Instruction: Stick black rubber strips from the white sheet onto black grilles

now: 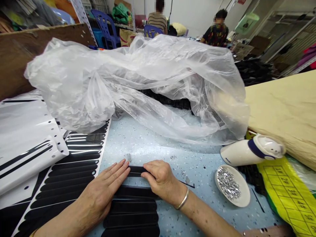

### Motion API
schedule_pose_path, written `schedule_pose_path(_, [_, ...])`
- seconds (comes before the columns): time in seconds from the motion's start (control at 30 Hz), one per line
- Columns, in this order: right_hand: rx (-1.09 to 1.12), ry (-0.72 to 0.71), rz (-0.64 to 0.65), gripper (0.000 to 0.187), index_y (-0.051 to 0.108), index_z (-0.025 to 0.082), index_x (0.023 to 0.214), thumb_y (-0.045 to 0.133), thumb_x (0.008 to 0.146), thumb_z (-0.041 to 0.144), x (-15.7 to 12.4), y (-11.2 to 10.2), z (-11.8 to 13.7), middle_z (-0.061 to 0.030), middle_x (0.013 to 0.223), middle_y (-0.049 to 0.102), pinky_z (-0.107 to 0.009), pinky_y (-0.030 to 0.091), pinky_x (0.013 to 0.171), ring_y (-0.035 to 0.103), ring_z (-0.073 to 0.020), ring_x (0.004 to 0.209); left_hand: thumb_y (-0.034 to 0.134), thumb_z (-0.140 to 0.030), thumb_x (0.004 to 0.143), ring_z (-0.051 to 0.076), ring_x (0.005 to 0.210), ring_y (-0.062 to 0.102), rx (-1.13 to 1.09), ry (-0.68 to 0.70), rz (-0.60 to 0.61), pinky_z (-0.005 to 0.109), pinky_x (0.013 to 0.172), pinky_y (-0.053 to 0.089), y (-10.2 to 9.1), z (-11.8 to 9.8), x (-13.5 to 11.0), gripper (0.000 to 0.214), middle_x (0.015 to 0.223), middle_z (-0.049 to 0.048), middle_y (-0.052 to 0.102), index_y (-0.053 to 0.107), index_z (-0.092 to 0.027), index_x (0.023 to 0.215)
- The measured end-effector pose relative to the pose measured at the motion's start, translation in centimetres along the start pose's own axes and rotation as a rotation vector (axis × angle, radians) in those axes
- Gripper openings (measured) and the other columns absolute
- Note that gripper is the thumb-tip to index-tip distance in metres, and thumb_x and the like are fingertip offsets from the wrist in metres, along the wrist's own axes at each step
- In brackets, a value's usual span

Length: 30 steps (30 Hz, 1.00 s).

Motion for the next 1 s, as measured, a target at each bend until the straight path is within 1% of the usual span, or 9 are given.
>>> schedule_pose_path(0.1, [0.042,0.023,0.012,0.019,0.072,0.016,0.105,0.063,0.09,0.021,0.1,-0.2,-0.1,-0.0093,0.09,0.076,-0.033,0.059,0.072,0.071,-0.0199,0.079,0.038,0.003,0.061,0.031,0.143,0.028,-0.013,0.003,-0.019,0.054,0.107,0.042,0.7,0.2,-0.3,0.097,0.153,0.0156,0.037,0.015,-0.014,0.154])
schedule_pose_path(0.17, [0.051,0.032,0.019,0.019,0.072,0.016,0.106,0.062,0.09,0.021,0.1,-0.3,-0.1,-0.0093,0.09,0.076,-0.033,0.059,0.073,0.071,-0.0197,0.08,0.039,0.003,0.061,0.03,0.143,0.029,-0.017,-0.009,-0.027,0.053,0.107,0.042,0.9,0.2,-0.3,0.098,0.154,0.0138,0.036,0.015,-0.015,0.154])
schedule_pose_path(0.47, [-0.015,-0.019,0.079,0.024,0.068,0.014,0.113,0.054,0.094,0.017,-0.5,-0.3,-0.2,-0.0111,0.098,0.074,-0.038,0.058,0.078,0.069,-0.0214,0.088,0.036,0.006,0.065,0.028,0.144,0.026,-0.013,-0.01,0.01,0.049,0.109,0.04,0.5,0.3,-0.3,0.094,0.154,0.0134,0.036,0.015,-0.017,0.154])
schedule_pose_path(0.57, [-0.113,-0.068,0.132,0.028,0.063,0.013,0.119,0.048,0.096,0.015,-0.7,-0.7,0.0,-0.0129,0.104,0.072,-0.039,0.056,0.08,0.066,-0.0222,0.093,0.037,0.007,0.064,0.028,0.144,0.026,-0.006,-0.006,0.012,0.049,0.11,0.039,0.7,0.4,-0.3,0.094,0.154,0.0136,0.036,0.019,-0.015,0.153])
schedule_pose_path(0.67, [-0.299,-0.144,0.183,0.029,0.059,0.012,0.123,0.043,0.098,0.012,-0.9,-0.9,0.2,-0.0144,0.109,0.07,-0.041,0.053,0.082,0.063,-0.0246,0.1,0.037,0.006,0.063,0.027,0.144,0.028,0.006,-0.008,0.003,0.048,0.11,0.039,0.8,0.4,-0.3,0.093,0.153,0.0132,0.038,0.022,-0.015,0.152])
schedule_pose_path(0.73, [-0.391,-0.182,0.198,0.028,0.059,0.011,0.121,0.043,0.098,0.013,-1.0,-0.9,0.3,-0.0148,0.109,0.07,-0.042,0.052,0.081,0.063,-0.0259,0.101,0.037,0.005,0.063,0.027,0.143,0.029,0.018,-0.002,-0.005,0.048,0.11,0.04,0.6,0.5,-0.1,0.091,0.151,0.0134,0.041,0.025,-0.014,0.151])
schedule_pose_path(0.83, [-0.433,-0.21,0.205,0.026,0.059,0.011,0.12,0.045,0.099,0.015,-0.9,-0.8,0.3,-0.0153,0.107,0.07,-0.04,0.052,0.078,0.064,-0.0252,0.097,0.039,0.004,0.062,0.027,0.142,0.032,0.043,0.025,0.019,0.046,0.108,0.042,0.2,0.4,0.3,0.086,0.147,0.0158,0.047,0.035,-0.011,0.146])
schedule_pose_path(0.93, [-0.407,-0.193,0.207,0.024,0.059,0.011,0.119,0.047,0.098,0.016,-1.0,-1.2,0.3,-0.0149,0.104,0.071,-0.038,0.052,0.078,0.065,-0.0238,0.094,0.039,0.005,0.061,0.027,0.14,0.035,0.076,0.031,0.037,0.044,0.107,0.044,-0.1,0.4,0.4,0.08,0.144,0.018,0.049,0.045,-0.009,0.14])
schedule_pose_path(1.0, [-0.341,-0.134,0.173,0.022,0.061,0.012,0.115,0.05,0.097,0.02,-1.2,-1.9,0.1,-0.0131,0.097,0.071,-0.036,0.053,0.076,0.066,-0.0223,0.087,0.039,0.006,0.061,0.027,0.14,0.035,0.089,0.024,0.034,0.044,0.108,0.043,-0.1,0.5,0.3,0.078,0.144,0.0181,0.049,0.047,-0.008,0.138])
Point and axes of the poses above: each hand's wrist, its own x-axis towards the middle knuckle, its own y-axis out of the palm, z = x × y, the point moved 1 cm from there along x, towards the middle knuckle
